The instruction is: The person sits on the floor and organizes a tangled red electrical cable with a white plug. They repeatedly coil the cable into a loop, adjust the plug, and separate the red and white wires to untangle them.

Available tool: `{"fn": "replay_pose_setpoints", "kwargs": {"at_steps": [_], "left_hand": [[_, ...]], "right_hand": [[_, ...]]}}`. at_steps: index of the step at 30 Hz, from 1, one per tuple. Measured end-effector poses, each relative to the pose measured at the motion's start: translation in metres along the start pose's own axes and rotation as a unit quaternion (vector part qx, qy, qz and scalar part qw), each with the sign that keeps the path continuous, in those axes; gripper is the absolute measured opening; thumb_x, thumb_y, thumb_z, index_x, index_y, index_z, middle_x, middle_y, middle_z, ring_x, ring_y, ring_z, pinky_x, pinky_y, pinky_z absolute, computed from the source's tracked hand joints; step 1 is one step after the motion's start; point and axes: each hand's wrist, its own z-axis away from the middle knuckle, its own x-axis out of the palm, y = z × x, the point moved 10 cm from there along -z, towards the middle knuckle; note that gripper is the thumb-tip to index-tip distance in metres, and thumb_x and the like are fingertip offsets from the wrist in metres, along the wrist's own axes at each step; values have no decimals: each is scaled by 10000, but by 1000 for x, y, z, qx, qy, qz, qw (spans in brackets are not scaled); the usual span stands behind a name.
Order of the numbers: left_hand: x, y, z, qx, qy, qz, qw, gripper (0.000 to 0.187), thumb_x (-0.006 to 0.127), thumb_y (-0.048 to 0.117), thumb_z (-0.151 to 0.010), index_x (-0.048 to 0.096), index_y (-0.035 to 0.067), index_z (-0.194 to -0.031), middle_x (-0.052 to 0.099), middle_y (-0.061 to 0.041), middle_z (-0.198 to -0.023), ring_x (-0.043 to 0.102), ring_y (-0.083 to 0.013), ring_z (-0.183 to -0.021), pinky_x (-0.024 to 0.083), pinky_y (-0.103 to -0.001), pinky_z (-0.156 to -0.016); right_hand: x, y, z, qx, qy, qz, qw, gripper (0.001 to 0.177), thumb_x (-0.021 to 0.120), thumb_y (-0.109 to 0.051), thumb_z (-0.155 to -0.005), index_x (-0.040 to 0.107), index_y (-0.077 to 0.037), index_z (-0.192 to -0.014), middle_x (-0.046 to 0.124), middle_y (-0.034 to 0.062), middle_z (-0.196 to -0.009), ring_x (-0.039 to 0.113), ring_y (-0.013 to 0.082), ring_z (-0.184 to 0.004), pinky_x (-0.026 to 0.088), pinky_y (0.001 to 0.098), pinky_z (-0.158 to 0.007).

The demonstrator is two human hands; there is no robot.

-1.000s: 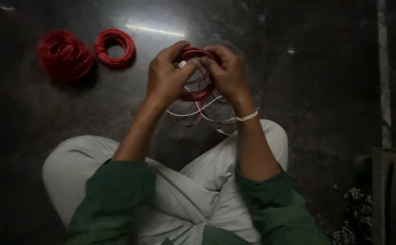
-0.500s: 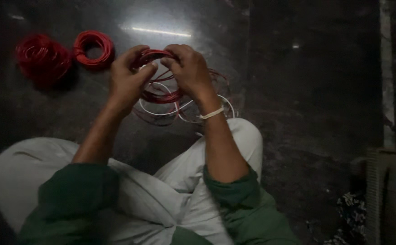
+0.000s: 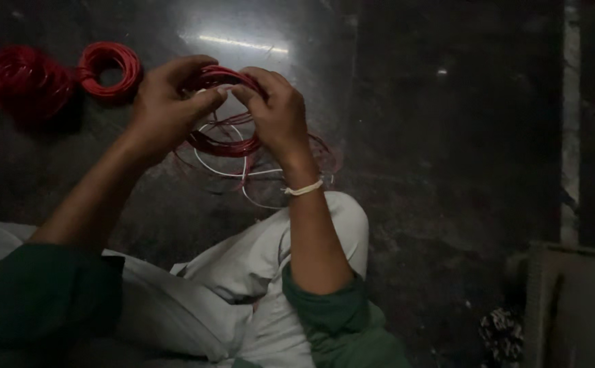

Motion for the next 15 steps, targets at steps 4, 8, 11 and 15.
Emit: {"fn": "replay_pose_setpoints", "kwargs": {"at_steps": [4,8,11,15], "left_hand": [[5,-9,-22,-33,-24,45,998,513,731,163,-933,587,-5,-1396,707,-180,-1272,717,-260,-1129,625,-364,-923],[7,-23,-40,-38,-47,75,995,517,731,156,-931,569,-21,-1389,697,-181,-1280,715,-259,-1149,634,-368,-920],[5,-40,-50,-71,-47,87,993,547,726,141,-908,551,-2,-1405,658,-166,-1304,689,-248,-1159,651,-366,-878],[-3,-69,-61,-111,-50,172,977,535,712,132,-903,558,1,-1398,698,-169,-1248,735,-258,-1063,680,-376,-803]], "right_hand": [[2,5,-13,7,-2,-29,1000,287,748,-205,-961,734,-30,-1188,762,104,-1087,754,177,-952,601,303,-821],[6,19,-17,71,-34,-1,997,289,737,-231,-969,744,-44,-1189,772,86,-1050,746,158,-918,591,291,-789],[12,37,-19,129,-45,-3,991,319,731,-236,-972,728,-47,-1229,784,78,-1051,734,139,-922,583,279,-788],[29,48,-24,122,-55,-84,987,379,726,-206,-997,673,-15,-1320,753,69,-1161,704,131,-1024,579,269,-882]]}}
